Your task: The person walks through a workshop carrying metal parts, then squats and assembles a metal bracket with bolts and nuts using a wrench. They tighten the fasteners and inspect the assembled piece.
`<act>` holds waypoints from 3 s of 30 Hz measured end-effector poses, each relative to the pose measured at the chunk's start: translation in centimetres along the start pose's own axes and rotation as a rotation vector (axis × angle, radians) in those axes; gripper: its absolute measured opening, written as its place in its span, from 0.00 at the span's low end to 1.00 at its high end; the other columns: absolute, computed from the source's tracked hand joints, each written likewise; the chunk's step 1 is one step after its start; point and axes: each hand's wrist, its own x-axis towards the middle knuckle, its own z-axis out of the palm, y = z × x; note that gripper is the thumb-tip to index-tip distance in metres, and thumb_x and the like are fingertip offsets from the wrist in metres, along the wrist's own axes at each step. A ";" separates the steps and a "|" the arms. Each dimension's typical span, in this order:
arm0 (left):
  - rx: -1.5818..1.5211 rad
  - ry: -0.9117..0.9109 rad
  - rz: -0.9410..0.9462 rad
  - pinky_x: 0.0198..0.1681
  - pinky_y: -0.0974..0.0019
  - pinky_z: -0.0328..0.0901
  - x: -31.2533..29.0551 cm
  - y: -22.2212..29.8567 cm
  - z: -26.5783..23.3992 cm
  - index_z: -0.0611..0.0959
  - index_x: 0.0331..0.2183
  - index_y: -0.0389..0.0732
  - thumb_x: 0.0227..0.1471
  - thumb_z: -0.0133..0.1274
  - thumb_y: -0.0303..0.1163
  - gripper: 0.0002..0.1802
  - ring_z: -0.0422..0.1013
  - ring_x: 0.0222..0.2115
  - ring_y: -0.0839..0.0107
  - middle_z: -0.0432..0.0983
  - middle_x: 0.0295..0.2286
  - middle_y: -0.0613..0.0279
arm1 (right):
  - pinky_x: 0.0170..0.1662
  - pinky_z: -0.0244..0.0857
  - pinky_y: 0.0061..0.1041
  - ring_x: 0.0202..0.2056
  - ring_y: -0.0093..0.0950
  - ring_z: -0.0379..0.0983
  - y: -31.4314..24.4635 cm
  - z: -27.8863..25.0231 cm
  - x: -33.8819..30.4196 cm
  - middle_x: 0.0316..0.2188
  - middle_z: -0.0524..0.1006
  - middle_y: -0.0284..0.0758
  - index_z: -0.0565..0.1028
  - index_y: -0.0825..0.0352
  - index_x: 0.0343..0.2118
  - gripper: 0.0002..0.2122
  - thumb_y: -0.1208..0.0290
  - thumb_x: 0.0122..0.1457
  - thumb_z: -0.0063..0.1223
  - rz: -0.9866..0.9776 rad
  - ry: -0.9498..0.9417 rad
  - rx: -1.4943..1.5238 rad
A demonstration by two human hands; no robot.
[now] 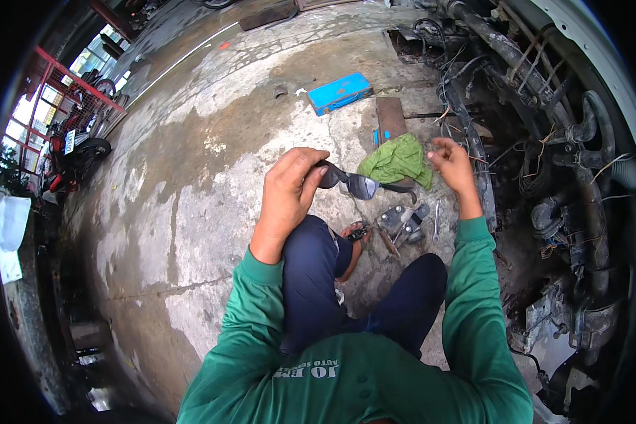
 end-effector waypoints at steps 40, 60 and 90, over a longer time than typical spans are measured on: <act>-0.261 -0.087 0.066 0.43 0.64 0.71 10.1 -0.8 2.4 0.88 0.43 0.36 0.59 0.58 0.27 0.11 0.78 0.38 0.65 0.82 0.35 0.56 | 0.53 0.69 0.34 0.46 0.29 0.76 -12.1 -5.0 3.7 0.42 0.79 0.36 0.74 0.68 0.46 0.12 0.65 0.72 0.47 -0.341 -0.061 1.012; -0.383 -0.243 0.449 0.42 0.58 0.73 8.9 4.5 9.2 0.88 0.39 0.39 0.54 0.62 0.27 0.09 0.79 0.36 0.54 0.83 0.35 0.55 | 0.67 0.62 0.43 0.63 0.40 0.67 -4.2 6.3 -11.0 0.65 0.67 0.45 0.60 0.66 0.69 0.31 0.50 0.71 0.40 0.099 -0.127 1.352; -0.257 -0.363 0.392 0.40 0.54 0.72 8.6 3.6 9.0 0.86 0.40 0.37 0.54 0.62 0.29 0.11 0.77 0.35 0.48 0.81 0.33 0.52 | 0.56 0.74 0.32 0.54 0.31 0.76 -3.1 8.7 -8.9 0.56 0.75 0.39 0.67 0.65 0.62 0.19 0.68 0.72 0.48 0.044 -0.230 1.213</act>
